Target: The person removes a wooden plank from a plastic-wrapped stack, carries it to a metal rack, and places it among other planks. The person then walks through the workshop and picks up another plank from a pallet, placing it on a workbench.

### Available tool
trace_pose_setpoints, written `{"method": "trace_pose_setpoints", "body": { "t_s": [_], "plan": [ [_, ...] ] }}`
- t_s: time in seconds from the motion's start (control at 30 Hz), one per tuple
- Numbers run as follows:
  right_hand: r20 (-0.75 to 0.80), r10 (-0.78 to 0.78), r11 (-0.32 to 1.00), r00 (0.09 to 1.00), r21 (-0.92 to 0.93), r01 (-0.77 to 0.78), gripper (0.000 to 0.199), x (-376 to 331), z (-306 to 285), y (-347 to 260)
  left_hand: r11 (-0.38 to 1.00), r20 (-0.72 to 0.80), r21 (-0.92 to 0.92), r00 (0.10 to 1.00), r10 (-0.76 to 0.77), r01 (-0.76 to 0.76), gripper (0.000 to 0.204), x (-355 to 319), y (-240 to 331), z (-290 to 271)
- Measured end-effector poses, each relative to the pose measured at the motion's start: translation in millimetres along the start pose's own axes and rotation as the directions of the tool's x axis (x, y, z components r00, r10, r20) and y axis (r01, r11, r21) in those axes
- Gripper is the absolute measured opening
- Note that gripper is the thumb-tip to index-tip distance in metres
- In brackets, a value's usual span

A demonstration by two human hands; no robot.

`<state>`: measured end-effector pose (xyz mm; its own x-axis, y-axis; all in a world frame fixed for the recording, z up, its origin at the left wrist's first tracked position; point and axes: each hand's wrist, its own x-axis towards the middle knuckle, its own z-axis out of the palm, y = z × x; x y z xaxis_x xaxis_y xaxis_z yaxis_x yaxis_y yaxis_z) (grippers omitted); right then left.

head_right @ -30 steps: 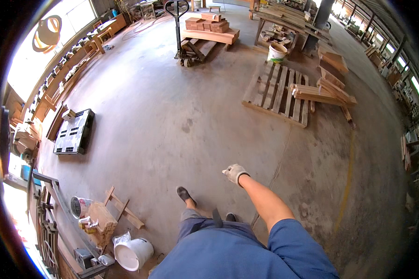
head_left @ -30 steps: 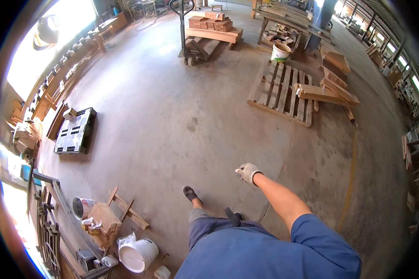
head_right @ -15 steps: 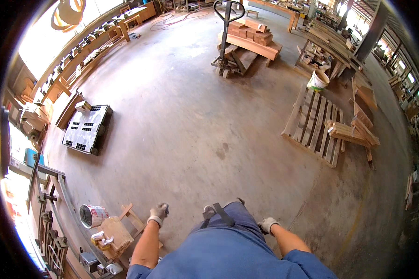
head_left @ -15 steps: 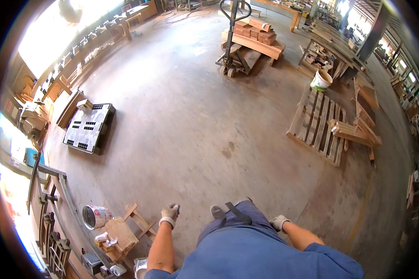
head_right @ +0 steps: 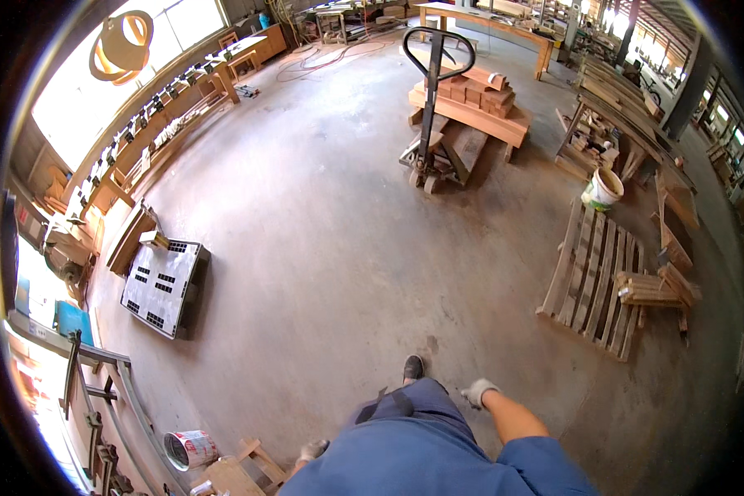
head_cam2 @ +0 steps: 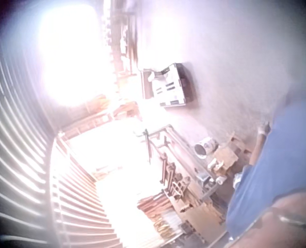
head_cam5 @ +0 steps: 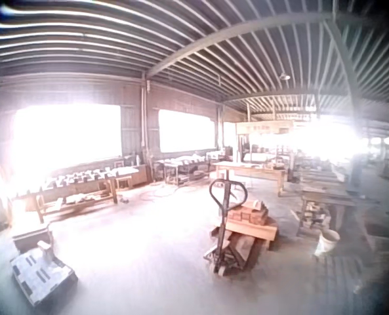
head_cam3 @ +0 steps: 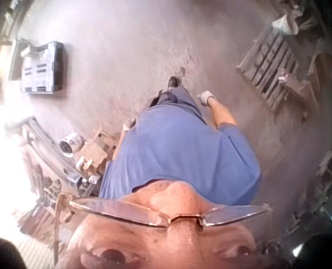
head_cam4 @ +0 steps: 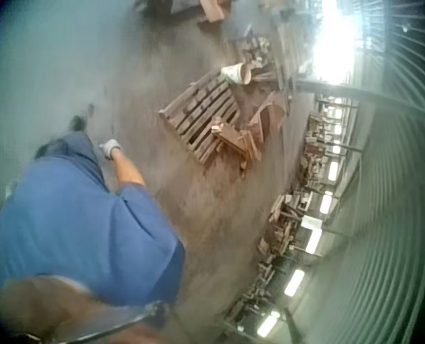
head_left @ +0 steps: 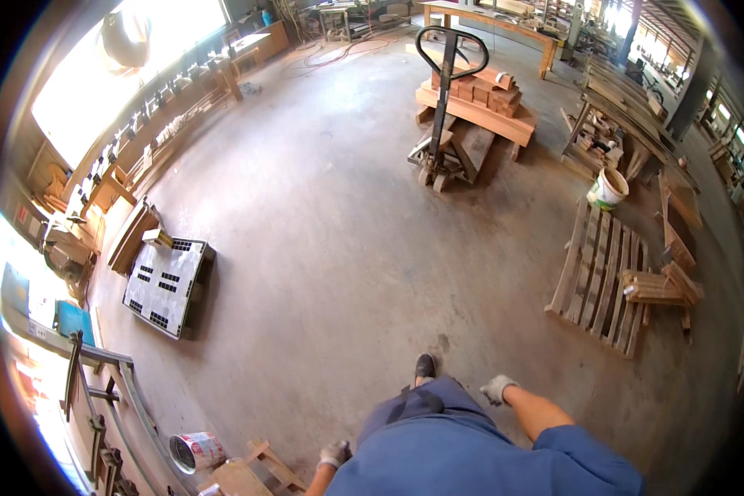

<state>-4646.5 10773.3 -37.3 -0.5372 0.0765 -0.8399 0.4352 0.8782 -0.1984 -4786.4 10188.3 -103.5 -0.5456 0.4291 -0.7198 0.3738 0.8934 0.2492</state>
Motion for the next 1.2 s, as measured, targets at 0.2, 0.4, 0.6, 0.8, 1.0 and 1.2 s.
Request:
{"method": "trace_pose_setpoints", "body": {
  "t_s": [0.2,0.4,0.6,0.8,1.0,1.2],
  "plan": [
    [-0.291,0.127,0.897,0.948,0.442,0.015,0.043,99.0,-251.5,-59.0,0.666,0.175,-0.562,0.857,-0.484,0.491,0.039,46.7,42.7,-41.5],
    [-0.278,0.133,0.756,0.951,0.649,0.084,0.042,177.4,-397.4,-124.7,0.676,0.182,-0.556,0.864,-0.470,0.484,0.040,154.5,29.7,-135.3],
    [-0.174,-0.114,0.936,0.978,-0.350,0.047,0.029,246.1,-394.8,-95.8,0.858,-0.022,-0.383,0.926,-0.378,0.341,0.041,280.0,-4.1,-315.3],
    [0.074,-0.004,0.990,0.997,-0.143,0.015,0.037,269.0,-393.9,-106.6,0.987,-0.316,-0.119,0.938,-0.143,0.110,0.033,421.6,-83.7,-557.1],
    [0.112,-0.064,0.946,0.992,-0.310,0.096,0.042,331.3,-469.1,-120.4,0.727,-0.325,-0.680,0.849,-0.417,0.097,0.038,512.3,-59.6,-734.9],
    [0.093,-0.132,0.894,0.987,-0.418,0.159,0.036,442.8,-620.6,-115.2,0.770,-0.115,-0.574,0.903,-0.413,0.279,0.035,573.8,-35.9,-725.3]
  ]
}}
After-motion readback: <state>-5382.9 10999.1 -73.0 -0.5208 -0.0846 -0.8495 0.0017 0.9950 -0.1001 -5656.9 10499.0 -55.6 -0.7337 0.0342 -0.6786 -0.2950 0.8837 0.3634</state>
